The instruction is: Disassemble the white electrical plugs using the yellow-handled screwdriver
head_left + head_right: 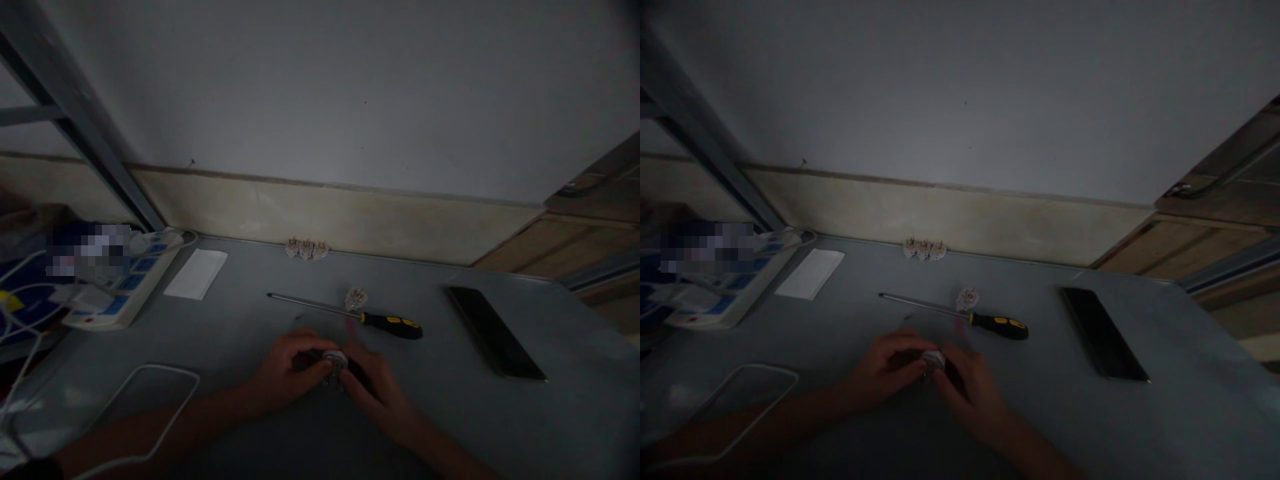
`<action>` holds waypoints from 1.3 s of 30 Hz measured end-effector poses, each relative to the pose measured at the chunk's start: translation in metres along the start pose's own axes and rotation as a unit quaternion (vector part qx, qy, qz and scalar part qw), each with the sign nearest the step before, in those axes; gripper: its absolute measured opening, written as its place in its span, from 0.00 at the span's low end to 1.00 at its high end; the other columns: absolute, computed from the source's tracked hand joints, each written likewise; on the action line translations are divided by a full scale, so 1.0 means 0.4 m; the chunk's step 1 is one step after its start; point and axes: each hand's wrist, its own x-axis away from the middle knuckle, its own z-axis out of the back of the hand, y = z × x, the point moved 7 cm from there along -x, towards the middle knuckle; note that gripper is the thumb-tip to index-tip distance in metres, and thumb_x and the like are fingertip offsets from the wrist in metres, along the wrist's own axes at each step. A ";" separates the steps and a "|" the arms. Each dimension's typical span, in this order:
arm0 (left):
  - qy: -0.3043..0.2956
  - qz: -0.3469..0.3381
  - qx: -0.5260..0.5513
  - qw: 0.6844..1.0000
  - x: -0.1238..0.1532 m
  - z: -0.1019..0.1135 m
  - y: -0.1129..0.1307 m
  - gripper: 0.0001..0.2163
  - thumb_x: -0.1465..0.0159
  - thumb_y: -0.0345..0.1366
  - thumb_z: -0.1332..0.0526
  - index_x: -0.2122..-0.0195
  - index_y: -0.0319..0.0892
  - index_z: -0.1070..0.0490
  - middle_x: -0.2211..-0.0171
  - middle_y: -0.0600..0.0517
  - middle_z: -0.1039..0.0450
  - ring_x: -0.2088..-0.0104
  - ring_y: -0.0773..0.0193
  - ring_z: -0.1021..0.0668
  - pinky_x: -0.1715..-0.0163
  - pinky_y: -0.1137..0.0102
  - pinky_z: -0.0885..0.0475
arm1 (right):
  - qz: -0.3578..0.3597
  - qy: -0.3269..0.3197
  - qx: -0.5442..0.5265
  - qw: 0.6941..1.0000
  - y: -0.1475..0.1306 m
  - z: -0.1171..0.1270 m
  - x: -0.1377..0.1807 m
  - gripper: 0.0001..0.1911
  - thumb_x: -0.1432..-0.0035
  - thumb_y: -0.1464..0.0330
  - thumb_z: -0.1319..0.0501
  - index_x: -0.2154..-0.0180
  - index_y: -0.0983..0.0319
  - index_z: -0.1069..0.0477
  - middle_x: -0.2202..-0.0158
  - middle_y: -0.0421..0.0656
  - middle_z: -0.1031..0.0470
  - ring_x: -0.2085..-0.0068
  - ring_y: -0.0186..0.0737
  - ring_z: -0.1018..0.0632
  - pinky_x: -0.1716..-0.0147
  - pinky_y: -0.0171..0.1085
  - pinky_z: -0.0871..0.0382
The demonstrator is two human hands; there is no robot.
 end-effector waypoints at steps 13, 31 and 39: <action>0.015 0.005 0.014 1.000 0.005 0.005 -0.002 0.15 0.36 0.47 0.37 0.55 0.42 0.20 0.63 0.48 0.24 0.65 0.62 0.22 0.67 0.71 0.27 | 0.004 -0.009 -0.020 1.000 0.001 0.004 -0.002 0.14 0.37 0.57 0.44 0.68 0.61 0.30 0.75 0.39 0.32 0.74 0.34 0.33 0.74 0.34 0.42; 0.026 -0.020 0.011 0.999 0.020 0.007 0.020 0.12 0.37 0.41 0.36 0.55 0.42 0.20 0.64 0.50 0.25 0.67 0.63 0.22 0.69 0.72 0.27 | 0.010 -0.022 -0.041 0.999 -0.012 -0.022 -0.002 0.13 0.38 0.60 0.42 0.72 0.61 0.32 0.77 0.37 0.37 0.76 0.31 0.36 0.76 0.32 0.45; 0.021 -0.046 -0.108 0.993 0.015 0.017 0.038 0.11 0.35 0.38 0.40 0.59 0.40 0.20 0.69 0.49 0.24 0.69 0.62 0.22 0.69 0.71 0.29 | 0.068 -0.022 0.036 0.997 -0.012 0.002 -0.003 0.19 0.44 0.50 0.37 0.69 0.60 0.28 0.76 0.40 0.30 0.74 0.36 0.30 0.74 0.35 0.42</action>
